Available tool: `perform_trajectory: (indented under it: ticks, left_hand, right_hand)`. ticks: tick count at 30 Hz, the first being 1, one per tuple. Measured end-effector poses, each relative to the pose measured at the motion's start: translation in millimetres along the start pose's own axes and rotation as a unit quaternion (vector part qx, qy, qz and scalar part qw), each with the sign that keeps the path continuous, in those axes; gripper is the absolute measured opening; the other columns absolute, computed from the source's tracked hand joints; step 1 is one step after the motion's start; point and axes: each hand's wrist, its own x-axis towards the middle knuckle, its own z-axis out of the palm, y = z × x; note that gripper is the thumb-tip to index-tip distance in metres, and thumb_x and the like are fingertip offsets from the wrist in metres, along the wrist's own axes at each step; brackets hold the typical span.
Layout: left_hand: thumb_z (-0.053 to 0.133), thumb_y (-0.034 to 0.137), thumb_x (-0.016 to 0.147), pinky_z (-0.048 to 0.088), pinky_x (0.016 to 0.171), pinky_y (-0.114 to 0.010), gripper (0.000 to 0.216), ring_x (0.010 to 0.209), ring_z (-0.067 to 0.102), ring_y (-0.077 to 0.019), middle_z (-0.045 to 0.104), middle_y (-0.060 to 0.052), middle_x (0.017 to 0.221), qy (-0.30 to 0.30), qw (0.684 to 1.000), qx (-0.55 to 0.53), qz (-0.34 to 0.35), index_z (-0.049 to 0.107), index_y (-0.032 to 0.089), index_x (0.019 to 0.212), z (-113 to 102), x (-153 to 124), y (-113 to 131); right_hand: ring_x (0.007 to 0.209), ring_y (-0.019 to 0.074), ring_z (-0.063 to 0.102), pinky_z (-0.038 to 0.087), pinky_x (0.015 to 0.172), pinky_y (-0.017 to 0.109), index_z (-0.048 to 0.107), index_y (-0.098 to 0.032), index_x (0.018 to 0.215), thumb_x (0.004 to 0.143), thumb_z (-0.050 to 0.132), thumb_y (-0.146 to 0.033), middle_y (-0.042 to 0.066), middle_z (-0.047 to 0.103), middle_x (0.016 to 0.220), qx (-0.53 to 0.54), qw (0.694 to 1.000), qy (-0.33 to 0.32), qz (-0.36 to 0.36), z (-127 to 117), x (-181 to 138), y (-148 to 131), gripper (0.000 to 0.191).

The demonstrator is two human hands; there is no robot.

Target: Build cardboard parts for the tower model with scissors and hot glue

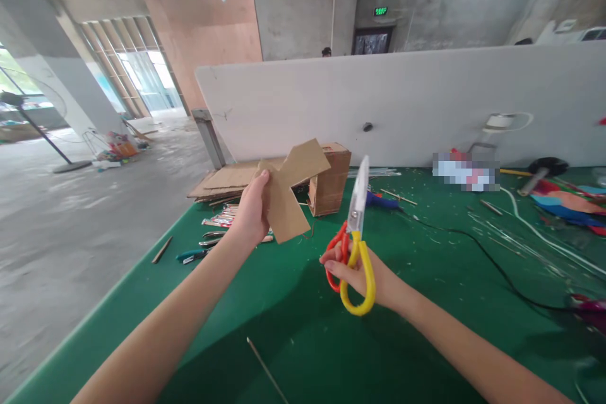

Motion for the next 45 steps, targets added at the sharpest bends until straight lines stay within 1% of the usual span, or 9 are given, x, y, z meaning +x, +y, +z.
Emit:
perform_trajectory:
  ticks: [9,15,21,24,28,32,35,40,45]
  left_hand:
    - [0.067,0.041,0.066,0.05,0.058,-0.025,0.026,0.066,0.059,-0.0136,0.059,0.003,0.074,0.139,0.969,-0.049,0.197,0.055,0.022,0.079,-10,12,-7]
    - [0.063,0.045,0.069,0.048,0.061,-0.024,0.027,0.07,0.058,-0.0136,0.06,0.002,0.079,0.094,0.974,-0.031,0.204,0.058,0.021,0.082,-14,5,-7]
    - [0.063,0.031,0.067,0.046,0.054,-0.023,0.016,0.058,0.056,-0.0117,0.058,0.004,0.071,0.023,0.984,0.038,0.174,0.056,0.021,0.078,-15,-2,-4]
    - [0.062,0.031,0.067,0.045,0.053,-0.021,0.014,0.06,0.056,-0.0115,0.058,0.003,0.07,-0.004,0.978,0.05,0.204,0.055,0.021,0.075,-17,0,-4]
    - [0.062,0.029,0.067,0.045,0.053,-0.021,0.015,0.059,0.054,-0.0112,0.055,0.003,0.065,0.037,0.972,0.037,0.227,0.051,0.02,0.069,-24,10,-3]
    - [0.064,0.028,0.066,0.046,0.053,-0.023,0.017,0.058,0.052,-0.0119,0.053,0.004,0.063,0.054,0.972,0.025,0.227,0.049,0.022,0.067,-32,19,-1]
    - [0.061,0.028,0.067,0.045,0.052,-0.022,0.013,0.057,0.052,-0.011,0.053,0.004,0.063,0.055,0.973,0.039,0.221,0.051,0.021,0.069,-34,21,0]
    - [0.06,0.026,0.068,0.043,0.052,-0.02,0.013,0.057,0.052,-0.0094,0.05,0.005,0.062,0.043,0.976,0.034,0.212,0.049,0.019,0.067,-31,16,-2]
    - [0.062,0.026,0.067,0.043,0.051,-0.02,0.016,0.055,0.05,-0.0096,0.05,0.005,0.062,0.045,0.979,0.013,0.2,0.047,0.02,0.066,-24,10,-3]
  right_hand:
    - [0.083,0.0202,0.057,0.049,0.07,0.034,0.05,-0.02,0.103,0.081,0.055,-0.059,0.008,0.057,0.096,-0.168,0.983,-0.065,-0.023,-13,7,-3,0.045]
    - [0.063,0.0155,0.049,0.045,0.059,0.032,0.049,-0.02,0.093,0.088,0.041,-0.06,0.002,0.051,0.076,-0.222,0.973,-0.037,-0.056,-15,5,6,0.041]
    - [0.09,0.0243,0.051,0.043,0.085,0.042,0.053,-0.021,0.064,0.091,0.038,-0.05,0.008,0.053,0.085,-0.353,0.922,0.114,-0.116,-19,8,2,0.042]
    - [0.1,0.0281,0.049,0.04,0.09,0.047,0.062,-0.02,0.074,0.083,0.054,-0.045,0.011,0.055,0.106,-0.425,0.88,0.182,-0.107,-21,8,6,0.028]
    - [0.116,0.0353,0.043,0.039,0.089,0.049,0.065,-0.017,0.089,0.083,0.054,-0.039,0.017,0.047,0.13,-0.54,0.806,0.207,-0.124,-27,3,6,0.026]
    - [0.118,0.0378,0.038,0.028,0.096,0.057,0.067,-0.016,0.092,0.086,0.049,-0.035,0.017,0.047,0.133,-0.654,0.709,0.225,-0.141,-33,-7,-11,0.027]
    - [0.117,0.037,0.039,0.021,0.1,0.057,0.068,-0.015,0.09,0.083,0.05,-0.029,0.016,0.05,0.129,-0.677,0.678,0.239,-0.156,-33,-14,-23,0.023]
    - [0.091,0.0318,0.051,0.037,0.08,0.047,0.067,-0.015,0.088,0.086,0.047,-0.031,0.016,0.057,0.1,-0.641,0.722,0.219,-0.139,-29,-16,-22,0.026]
    - [0.062,0.0176,0.053,0.043,0.065,0.037,0.059,-0.017,0.081,0.09,0.043,-0.042,0.01,0.055,0.092,-0.476,0.865,0.138,-0.086,-22,-17,-21,0.031]
